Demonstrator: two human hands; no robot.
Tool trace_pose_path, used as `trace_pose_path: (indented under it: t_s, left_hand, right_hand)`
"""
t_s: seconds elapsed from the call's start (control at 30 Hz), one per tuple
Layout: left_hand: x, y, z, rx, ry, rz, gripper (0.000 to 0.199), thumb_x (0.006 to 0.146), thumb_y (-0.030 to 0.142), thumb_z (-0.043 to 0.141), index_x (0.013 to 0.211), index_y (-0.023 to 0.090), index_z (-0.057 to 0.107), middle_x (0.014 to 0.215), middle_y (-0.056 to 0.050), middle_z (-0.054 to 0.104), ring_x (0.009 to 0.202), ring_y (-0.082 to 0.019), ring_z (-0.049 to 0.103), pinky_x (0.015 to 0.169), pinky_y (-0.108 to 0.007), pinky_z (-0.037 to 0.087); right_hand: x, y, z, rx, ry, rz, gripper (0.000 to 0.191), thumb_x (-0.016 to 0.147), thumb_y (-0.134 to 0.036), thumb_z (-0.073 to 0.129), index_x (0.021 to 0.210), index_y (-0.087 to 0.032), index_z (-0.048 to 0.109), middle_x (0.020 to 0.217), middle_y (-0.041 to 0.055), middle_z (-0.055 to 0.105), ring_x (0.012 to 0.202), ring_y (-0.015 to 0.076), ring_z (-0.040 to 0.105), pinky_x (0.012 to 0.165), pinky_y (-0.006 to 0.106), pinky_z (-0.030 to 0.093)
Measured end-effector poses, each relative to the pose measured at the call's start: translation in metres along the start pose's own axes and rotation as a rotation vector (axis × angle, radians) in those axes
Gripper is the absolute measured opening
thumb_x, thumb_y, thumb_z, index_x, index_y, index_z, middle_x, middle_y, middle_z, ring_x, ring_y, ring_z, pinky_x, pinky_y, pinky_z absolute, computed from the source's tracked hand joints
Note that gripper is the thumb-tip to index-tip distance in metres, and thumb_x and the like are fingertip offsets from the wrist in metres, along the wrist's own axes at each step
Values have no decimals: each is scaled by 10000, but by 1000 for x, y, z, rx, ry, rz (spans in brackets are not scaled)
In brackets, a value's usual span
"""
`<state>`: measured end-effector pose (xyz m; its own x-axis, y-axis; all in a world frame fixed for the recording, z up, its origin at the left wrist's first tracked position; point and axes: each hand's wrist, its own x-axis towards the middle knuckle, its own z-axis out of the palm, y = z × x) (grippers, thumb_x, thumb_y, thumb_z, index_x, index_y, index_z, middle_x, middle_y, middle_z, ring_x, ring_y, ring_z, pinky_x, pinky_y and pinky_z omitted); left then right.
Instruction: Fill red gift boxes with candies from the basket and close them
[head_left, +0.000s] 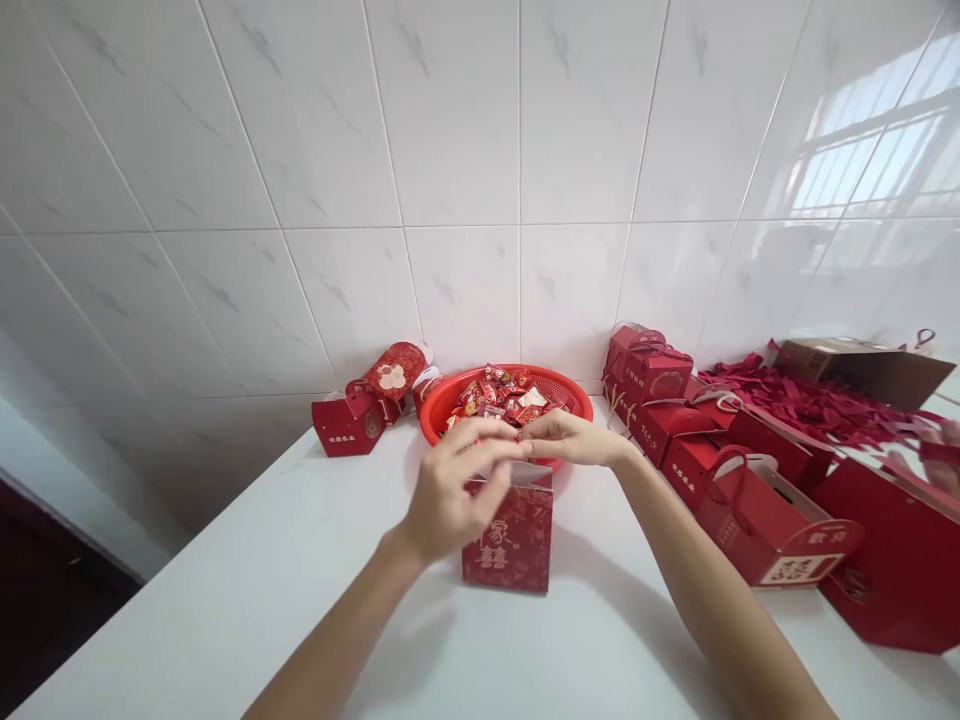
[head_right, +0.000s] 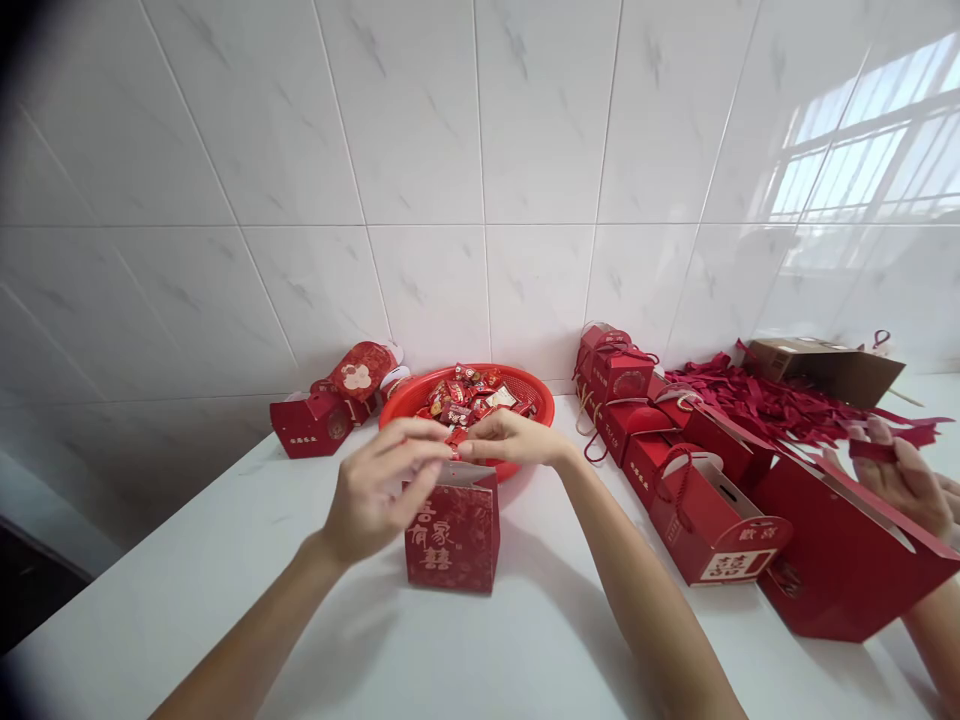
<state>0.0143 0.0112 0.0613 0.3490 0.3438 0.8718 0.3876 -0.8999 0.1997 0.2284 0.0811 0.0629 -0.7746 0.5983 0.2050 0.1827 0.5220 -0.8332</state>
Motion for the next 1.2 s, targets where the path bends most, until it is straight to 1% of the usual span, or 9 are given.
trace_pose_path:
  t_s: [0.17, 0.3, 0.4, 0.5, 0.63, 0.77, 0.87, 1.03, 1.2]
  left_hand:
    - [2, -45, -12, -121, -278, -433, 180, 835, 187, 576, 756, 209, 736, 1137, -70, 693, 1069, -229, 659, 947, -356, 522]
    - [-2, -55, -9, -325, -456, -601, 193, 822, 216, 580, 698, 208, 729, 1084, -73, 715, 1093, -249, 644, 972, -374, 505]
    - [-3, -55, -9, -456, -526, -645, 175, 851, 313, 621, 865, 205, 757, 1048, -80, 719, 1067, -252, 646, 968, -380, 505]
    - [-2, -55, -14, -654, -609, -673, 338, 818, 424, 679, 1066, 200, 730, 1109, -83, 699, 1064, -270, 650, 950, -388, 519]
    - [-2, -57, -15, -715, -738, -675, 444, 729, 444, 762, 1099, 203, 714, 1129, -67, 700, 1099, -288, 632, 961, -364, 500]
    - [-5, -55, -7, -603, -725, -760, 351, 833, 470, 677, 1049, 197, 722, 1078, -62, 719, 1005, -253, 662, 847, -314, 525]
    - [-6, -51, -1, -531, -712, -771, 395, 875, 539, 619, 1029, 194, 735, 1037, -65, 726, 944, -237, 669, 796, -301, 526]
    - [-2, -43, -2, -576, -649, -715, 518, 870, 653, 574, 1029, 188, 737, 1068, -88, 730, 1016, -267, 674, 896, -361, 534]
    - [7, -58, -7, -538, -436, -685, 554, 910, 643, 505, 999, 154, 749, 1045, -118, 747, 1004, -264, 685, 962, -401, 524]
  right_hand:
    - [22, 26, -8, 107, 343, 58, 423, 869, -539, 599, 748, -137, 651, 717, 40, 661, 676, 152, 593, 654, 270, 447]
    - [46, 53, -14, -233, 474, 256, 260, 867, -341, 574, 693, -150, 611, 669, -7, 612, 641, 124, 543, 620, 241, 402]
    - [56, 66, -16, -393, 373, 397, 169, 852, -240, 593, 720, -146, 644, 699, 4, 630, 680, 135, 565, 637, 238, 403]
    - [57, 70, -16, -391, 220, 448, 101, 763, -249, 741, 777, -159, 698, 769, 24, 680, 737, 173, 617, 652, 243, 433]
    - [54, 64, -15, -469, 58, 529, 463, 727, -377, 820, 1142, -206, 704, 1130, 65, 701, 1025, 257, 644, 825, 278, 488]
    - [54, 58, -15, -534, -62, 629, 825, 744, -482, 802, 1464, -240, 480, 1468, 106, 515, 1306, 316, 508, 1015, 352, 442]
    - [53, 54, -14, -554, -106, 669, 877, 763, -537, 768, 1511, -265, 400, 1513, 106, 467, 1342, 324, 480, 1034, 372, 431]
    - [54, 55, -12, -608, -50, 614, 552, 751, -439, 792, 1235, -226, 633, 1267, 96, 656, 1116, 300, 628, 821, 300, 487]
    - [57, 59, -11, -596, -13, 594, 271, 725, -357, 806, 925, -216, 690, 1013, 65, 716, 912, 256, 662, 643, 274, 447]
